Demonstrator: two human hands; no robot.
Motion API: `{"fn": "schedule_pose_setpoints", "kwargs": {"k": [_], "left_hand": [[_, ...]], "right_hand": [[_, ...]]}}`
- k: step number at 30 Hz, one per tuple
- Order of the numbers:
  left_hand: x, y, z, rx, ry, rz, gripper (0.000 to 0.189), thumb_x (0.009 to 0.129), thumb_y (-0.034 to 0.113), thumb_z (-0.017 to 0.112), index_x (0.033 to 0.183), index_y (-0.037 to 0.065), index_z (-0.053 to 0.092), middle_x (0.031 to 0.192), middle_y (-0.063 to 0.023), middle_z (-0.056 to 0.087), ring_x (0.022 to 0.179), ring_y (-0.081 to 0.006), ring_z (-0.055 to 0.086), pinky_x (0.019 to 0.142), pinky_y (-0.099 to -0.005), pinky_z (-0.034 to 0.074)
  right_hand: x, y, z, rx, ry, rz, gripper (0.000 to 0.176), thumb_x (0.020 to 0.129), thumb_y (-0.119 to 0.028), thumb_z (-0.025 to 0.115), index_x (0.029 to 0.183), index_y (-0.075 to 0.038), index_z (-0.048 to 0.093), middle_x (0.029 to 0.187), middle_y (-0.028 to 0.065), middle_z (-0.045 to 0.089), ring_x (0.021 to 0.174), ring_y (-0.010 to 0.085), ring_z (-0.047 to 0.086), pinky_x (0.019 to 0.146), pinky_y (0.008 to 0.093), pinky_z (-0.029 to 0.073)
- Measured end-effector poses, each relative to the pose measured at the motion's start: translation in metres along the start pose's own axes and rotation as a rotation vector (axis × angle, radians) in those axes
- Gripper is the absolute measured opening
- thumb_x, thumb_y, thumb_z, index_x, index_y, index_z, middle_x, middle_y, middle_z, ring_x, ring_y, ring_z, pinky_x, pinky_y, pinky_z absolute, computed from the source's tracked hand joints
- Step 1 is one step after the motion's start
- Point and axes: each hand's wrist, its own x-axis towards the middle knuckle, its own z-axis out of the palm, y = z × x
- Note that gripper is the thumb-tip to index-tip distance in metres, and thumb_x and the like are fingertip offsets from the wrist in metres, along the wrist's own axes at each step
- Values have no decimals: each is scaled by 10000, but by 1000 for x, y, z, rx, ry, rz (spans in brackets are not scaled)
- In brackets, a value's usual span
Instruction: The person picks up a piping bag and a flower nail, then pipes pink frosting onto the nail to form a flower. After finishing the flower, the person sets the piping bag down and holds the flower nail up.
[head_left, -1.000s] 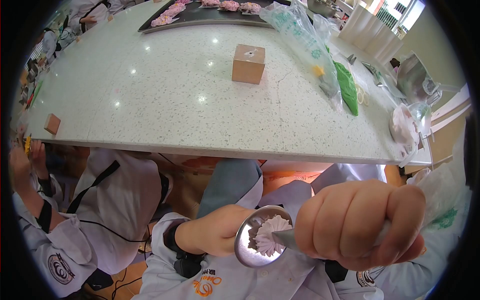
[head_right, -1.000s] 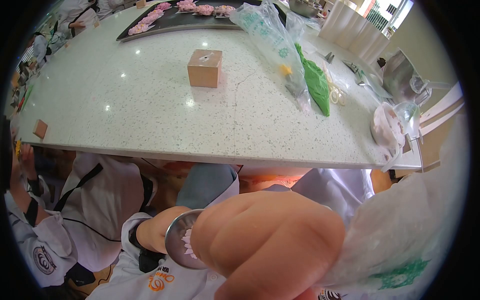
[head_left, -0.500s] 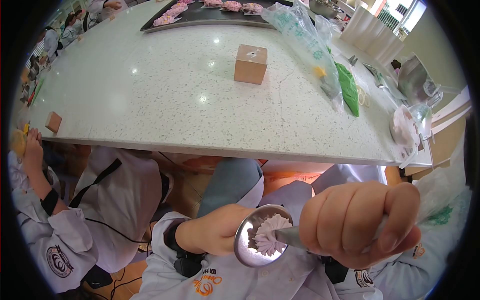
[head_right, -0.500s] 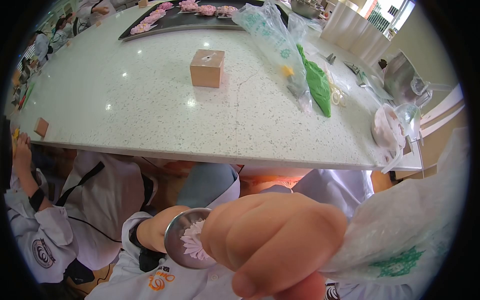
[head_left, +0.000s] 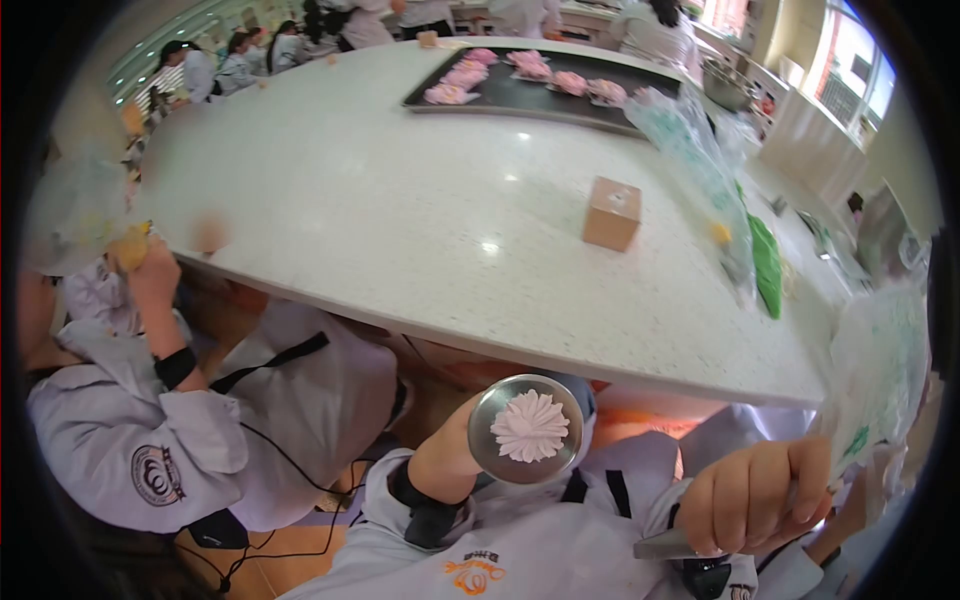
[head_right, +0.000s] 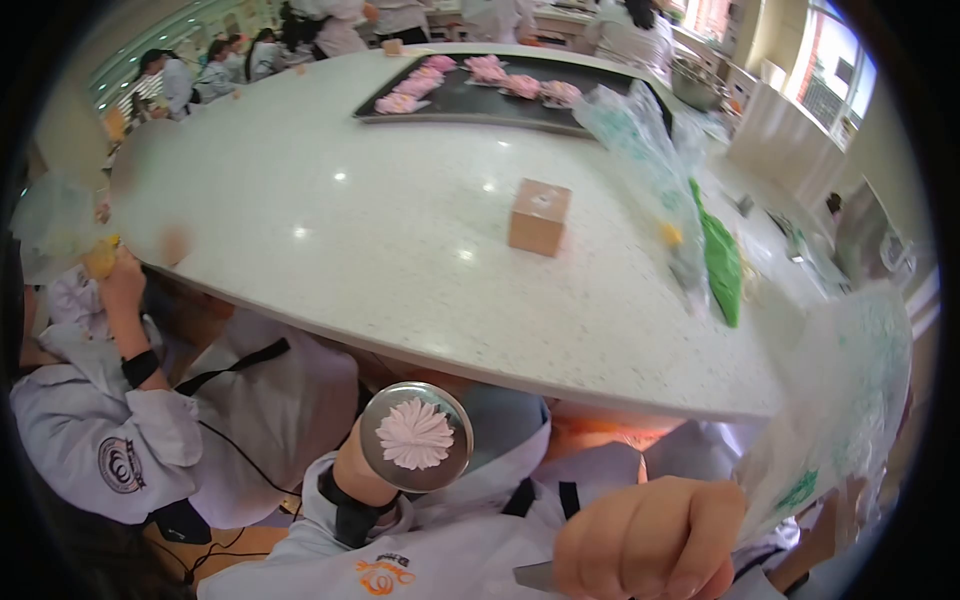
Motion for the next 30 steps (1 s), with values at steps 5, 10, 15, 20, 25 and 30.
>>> {"fn": "schedule_pose_setpoints", "kwargs": {"k": [5, 10, 15, 20, 25, 30], "left_hand": [[-21, 20, -5, 83, 19, 207, 387, 763, 95, 478, 1113, -17, 357, 1061, -97, 452, 940, -163, 461, 807, -277, 374], [-39, 22, -5, 308, 132, 356, 387, 765, 100, 477, 1114, -15, 357, 1063, -92, 450, 942, -158, 458, 807, -273, 373], [-51, 22, -20, 365, 148, 366, 386, 768, 105, 476, 1116, -11, 356, 1066, -85, 449, 944, -151, 454, 807, -268, 370], [-57, 23, -35, 369, 121, 309, 386, 771, 111, 475, 1118, -8, 356, 1068, -79, 447, 946, -144, 450, 807, -264, 368], [-56, 26, -37, 344, 83, 294, 384, 776, 117, 473, 1122, -2, 355, 1072, -66, 443, 948, -131, 443, 807, -254, 362], [-55, 33, -11, 499, 79, 420, 389, 774, 113, 479, 1125, 1, 354, 1075, -59, 441, 946, -125, 441, 808, -246, 357]], "right_hand": [[-13, 2, -9, -8, 24, -5, 143, 814, -127, 380, 705, -68, 310, 367, 37, 323, 252, 117, 300, 277, 249, 319], [-16, 18, -13, 102, 136, 8, 192, 752, -160, 525, 839, 4, 479, 497, 20, 385, 375, 93, 333, 360, 220, 289], [-21, 28, -9, -112, 413, -27, 136, 788, -138, 446, 870, -38, 406, 470, 27, 378, 352, 88, 329, 358, 208, 312], [-16, 14, 0, -305, 474, 252, 160, 764, -150, 488, 876, -45, 443, 584, 50, 407, 464, 103, 355, 391, 206, 282], [-30, 33, -23, -479, 141, -48, 186, 794, -274, 442, 736, -97, 456, 596, 38, 429, 508, 146, 386, 516, 281, 349], [-22, 40, -25, -374, 77, -82, 304, 787, -364, 424, 621, -109, 429, 474, -7, 397, 441, 148, 385, 621, 355, 381]]}}
